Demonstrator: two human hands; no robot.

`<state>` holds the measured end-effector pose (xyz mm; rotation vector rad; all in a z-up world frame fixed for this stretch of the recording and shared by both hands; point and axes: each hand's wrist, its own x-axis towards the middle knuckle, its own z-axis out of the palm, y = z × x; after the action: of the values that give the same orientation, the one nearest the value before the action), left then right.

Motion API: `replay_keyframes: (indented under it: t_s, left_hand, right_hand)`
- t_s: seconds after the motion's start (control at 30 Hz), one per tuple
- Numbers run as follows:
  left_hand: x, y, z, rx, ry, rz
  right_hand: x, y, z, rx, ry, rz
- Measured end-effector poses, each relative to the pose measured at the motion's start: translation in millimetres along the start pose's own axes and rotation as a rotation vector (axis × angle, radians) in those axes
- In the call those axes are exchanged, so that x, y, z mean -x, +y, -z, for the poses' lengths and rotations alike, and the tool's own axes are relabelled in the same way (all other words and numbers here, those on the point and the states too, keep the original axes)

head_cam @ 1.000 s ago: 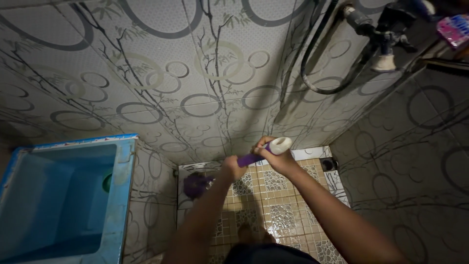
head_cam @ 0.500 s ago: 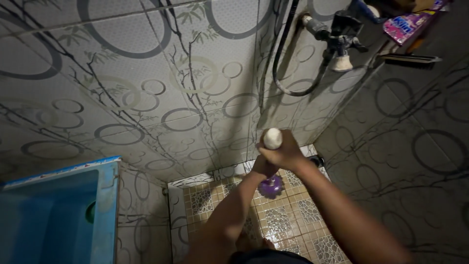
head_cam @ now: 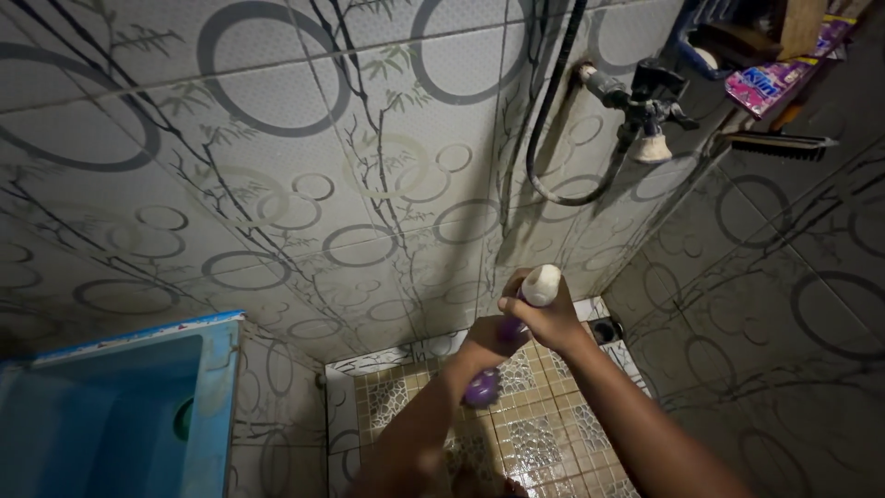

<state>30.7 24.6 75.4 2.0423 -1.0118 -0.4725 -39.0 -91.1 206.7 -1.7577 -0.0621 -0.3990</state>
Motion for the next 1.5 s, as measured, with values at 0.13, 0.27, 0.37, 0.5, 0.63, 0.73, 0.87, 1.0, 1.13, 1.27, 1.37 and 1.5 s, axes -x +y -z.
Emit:
replay_keyframes:
  t_s: [0.13,0.27,0.37,0.5,0.63,0.73,0.87,1.0,1.13,1.27,1.37,1.5]
  left_hand:
    - [29,-16,17,0.296,0.105,0.224]
    - [54,-58,20,0.224,0.218,0.305]
    - [61,-79,18,0.157,0.298,0.318]
    - [59,-83,8,0.101,0.279,0.405]
    - [35,-66,-22,0.159,0.252,0.446]
    - [11,-50,-49,0.211,0.249,0.338]
    - [-32,-26,-77,0.029,0.178,0.049]
    - [-59,-4,-85,-0.084,0.091,-0.088]
    - [-65,7,-77,-0.075,0.004,-0.038]
    - [-51,11,-54,-0.056,-0.062,-0.041]
    - [-29,11,-34,0.012,-0.067,-0.036]
    - [-4,6,-11,-0.1,-0.012,0.005]
  right_hand:
    - [-1,24,-17,-0.251,-0.032,-0.033]
    - [3,50,-39,-0.3,-0.112,-0.062]
    - [9,62,-45,-0.307,-0.202,-0.122]
    - [11,70,-35,-0.171,-0.226,-0.185]
    - [18,62,-3,-0.089,-0.164,-0.189]
    - [18,37,23,0.021,-0.059,-0.201]
    - [9,-8,47,0.232,0.064,-0.176]
    - [4,-27,47,0.262,0.102,-0.206]
    - [0,-22,38,0.179,0.069,-0.146]
    - [1,-15,27,0.167,0.075,-0.166]
    - [2,-11,18,0.124,0.008,-0.023]
    - [0,-3,0,-0.034,0.008,-0.042]
